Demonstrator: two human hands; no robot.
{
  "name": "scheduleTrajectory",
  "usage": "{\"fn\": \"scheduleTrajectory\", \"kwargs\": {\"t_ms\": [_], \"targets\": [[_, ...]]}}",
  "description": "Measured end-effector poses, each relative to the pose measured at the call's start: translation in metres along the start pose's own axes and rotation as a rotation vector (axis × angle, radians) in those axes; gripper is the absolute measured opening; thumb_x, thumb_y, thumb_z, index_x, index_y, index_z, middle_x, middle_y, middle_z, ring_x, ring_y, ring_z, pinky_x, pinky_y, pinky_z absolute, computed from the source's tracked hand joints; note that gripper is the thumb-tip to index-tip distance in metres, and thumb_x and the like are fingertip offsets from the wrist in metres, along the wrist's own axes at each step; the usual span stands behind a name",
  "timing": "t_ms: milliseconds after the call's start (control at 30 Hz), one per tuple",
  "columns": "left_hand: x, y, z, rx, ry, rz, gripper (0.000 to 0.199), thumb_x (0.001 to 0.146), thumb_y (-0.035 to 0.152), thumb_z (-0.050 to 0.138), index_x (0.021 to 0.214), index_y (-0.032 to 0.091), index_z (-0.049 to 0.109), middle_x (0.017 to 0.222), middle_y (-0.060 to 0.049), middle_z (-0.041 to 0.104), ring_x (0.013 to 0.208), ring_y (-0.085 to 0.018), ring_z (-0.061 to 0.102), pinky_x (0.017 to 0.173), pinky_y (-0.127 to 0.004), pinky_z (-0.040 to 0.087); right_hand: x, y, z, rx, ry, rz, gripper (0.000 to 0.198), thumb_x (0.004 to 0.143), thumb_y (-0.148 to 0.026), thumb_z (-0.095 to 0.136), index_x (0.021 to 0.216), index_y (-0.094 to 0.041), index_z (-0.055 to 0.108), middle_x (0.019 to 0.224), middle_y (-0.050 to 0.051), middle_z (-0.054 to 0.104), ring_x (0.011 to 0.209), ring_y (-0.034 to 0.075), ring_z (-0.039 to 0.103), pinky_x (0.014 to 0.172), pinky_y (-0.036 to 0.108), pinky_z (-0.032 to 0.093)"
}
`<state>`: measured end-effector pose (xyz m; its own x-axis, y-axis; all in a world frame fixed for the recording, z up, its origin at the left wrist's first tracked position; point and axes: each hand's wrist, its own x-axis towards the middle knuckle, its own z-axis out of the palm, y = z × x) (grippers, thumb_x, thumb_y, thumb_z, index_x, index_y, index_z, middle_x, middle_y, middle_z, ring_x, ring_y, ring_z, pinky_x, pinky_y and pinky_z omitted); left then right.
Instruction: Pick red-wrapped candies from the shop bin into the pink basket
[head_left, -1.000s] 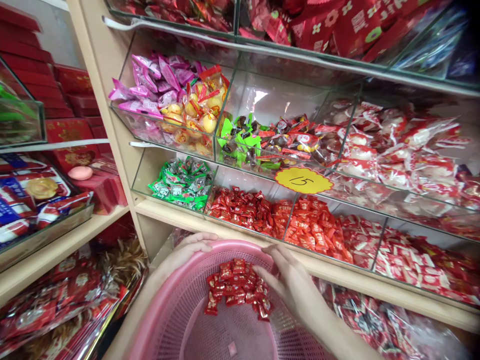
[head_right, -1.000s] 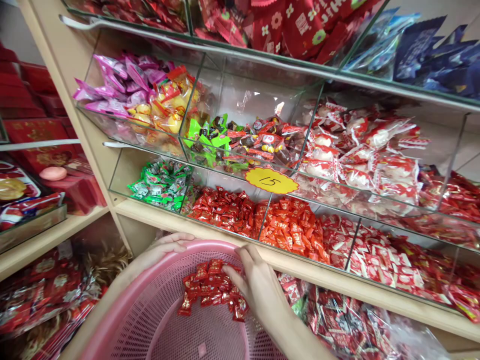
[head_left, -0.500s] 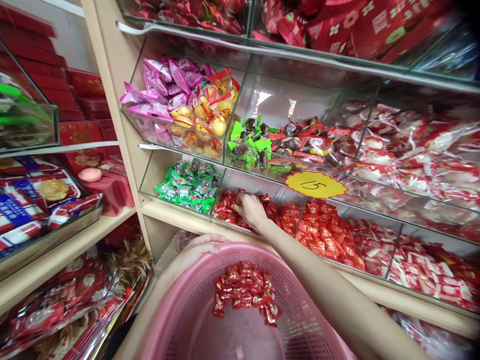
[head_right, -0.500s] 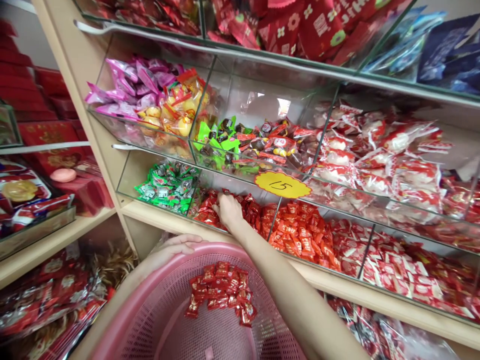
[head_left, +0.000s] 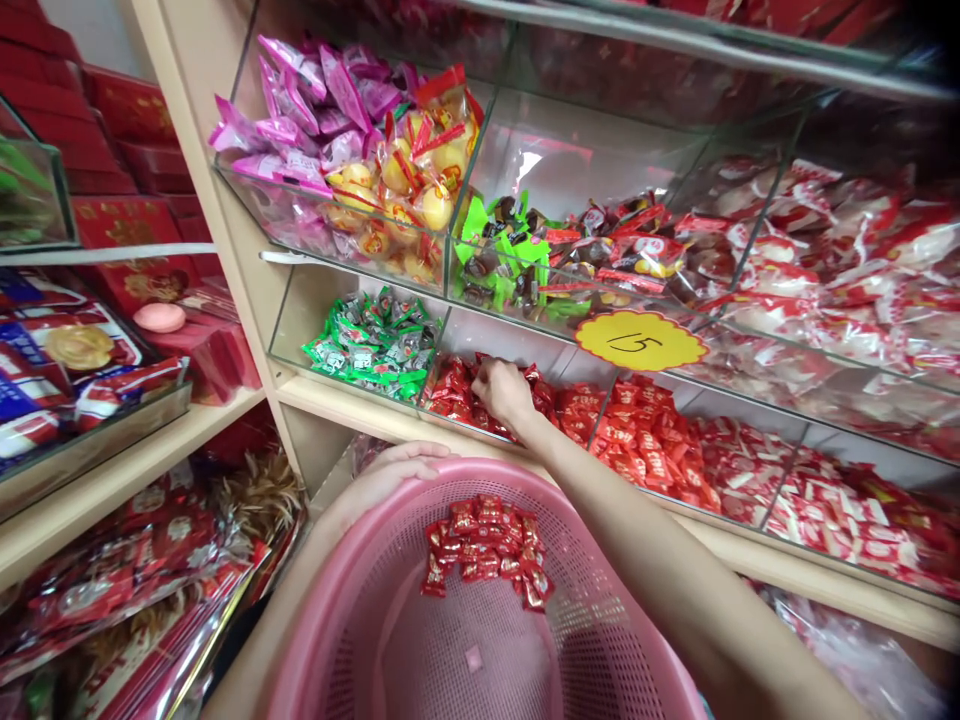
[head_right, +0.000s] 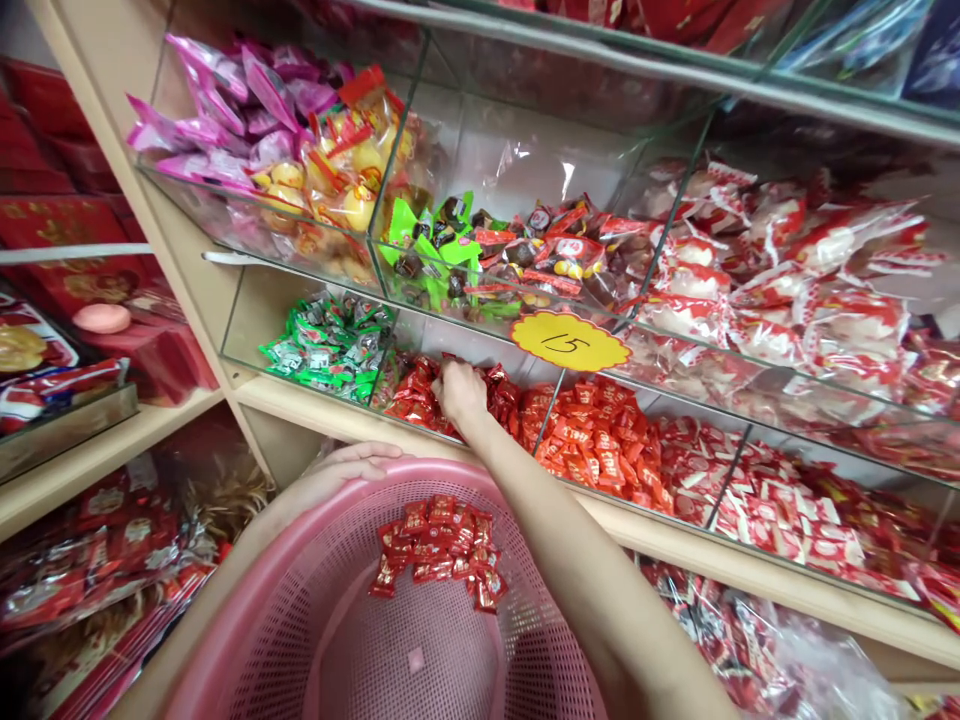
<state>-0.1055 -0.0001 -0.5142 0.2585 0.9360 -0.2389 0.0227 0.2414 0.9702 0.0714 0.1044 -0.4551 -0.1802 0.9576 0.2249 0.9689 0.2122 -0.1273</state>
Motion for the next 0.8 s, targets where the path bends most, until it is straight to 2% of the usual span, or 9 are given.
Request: {"fn": "scheduleTrajectory", "kwargs": {"t_ms": [100,200,333,400,500,600,800], "targets": [[-0.001,0.000,0.001,-0.012,-0.014,-0.001,0.039,0.064,0.021,0.062,0.102,0.017,0.066,0.117,-0.004,0.063,0.107,-0.022,0.056,0.092,-0.027,0.041,-0.004,0.004,-0.011,0.054,0.101,0.011,0.021,0.084,-0.022,0.044,0.095,-0.015,0.060,0.096,0.012,0.065,0.088,0.023,0.061,0.071,0.030,0.043],[-0.002,0.002,0.002,0.024,0.003,0.009,0.037,0.064,0.021,0.062,0.101,0.018,0.067,0.116,-0.004,0.063,0.107,-0.021,0.056,0.094,-0.027,0.040,-0.020,0.010,-0.032,0.200,0.226,-0.026,0.017,0.082,-0.024,0.046,0.084,-0.015,0.060,0.085,0.008,0.064,0.076,0.018,0.059,0.067,0.028,0.042],[-0.003,0.003,0.003,0.030,0.016,0.021,0.037,0.063,0.020,0.063,0.100,0.019,0.067,0.117,-0.004,0.063,0.107,-0.021,0.056,0.094,-0.027,0.040,-0.068,0.014,-0.062,0.389,0.333,-0.177,0.013,0.080,-0.022,0.047,0.074,-0.016,0.057,0.071,0.002,0.060,0.064,0.012,0.053,0.063,0.026,0.041],[-0.002,0.002,0.002,0.027,0.003,0.021,0.037,0.064,0.021,0.064,0.100,0.019,0.067,0.115,-0.005,0.064,0.106,-0.022,0.057,0.093,-0.029,0.040,-0.099,0.017,-0.069,0.471,0.308,-0.252,0.012,0.081,-0.023,0.047,0.075,-0.017,0.055,0.071,0.001,0.059,0.062,0.011,0.052,0.061,0.025,0.042],[0.000,-0.004,0.000,0.031,-0.006,0.023,0.036,0.065,0.023,0.063,0.101,0.020,0.067,0.115,-0.004,0.064,0.107,-0.022,0.056,0.093,-0.029,0.040,-0.139,0.024,-0.065,0.516,0.149,-0.293,0.012,0.083,-0.024,0.047,0.075,-0.019,0.054,0.070,0.000,0.057,0.061,0.009,0.050,0.056,0.023,0.040],[0.003,-0.009,-0.002,-0.009,-0.032,0.021,0.035,0.067,0.023,0.063,0.102,0.022,0.067,0.115,-0.003,0.063,0.105,-0.020,0.057,0.091,-0.028,0.041,-0.163,0.038,-0.048,0.474,0.026,-0.278,0.012,0.084,-0.022,0.045,0.075,-0.020,0.052,0.070,-0.001,0.055,0.059,0.009,0.048,0.056,0.022,0.039],[0.004,-0.011,-0.001,-0.033,-0.025,0.014,0.035,0.065,0.021,0.065,0.100,0.022,0.067,0.116,-0.003,0.062,0.105,-0.019,0.056,0.090,-0.026,0.041,-0.174,0.059,-0.018,0.236,0.074,-0.277,0.011,0.085,-0.020,0.041,0.078,-0.020,0.051,0.076,0.002,0.055,0.065,0.012,0.050,0.060,0.025,0.038]]}}
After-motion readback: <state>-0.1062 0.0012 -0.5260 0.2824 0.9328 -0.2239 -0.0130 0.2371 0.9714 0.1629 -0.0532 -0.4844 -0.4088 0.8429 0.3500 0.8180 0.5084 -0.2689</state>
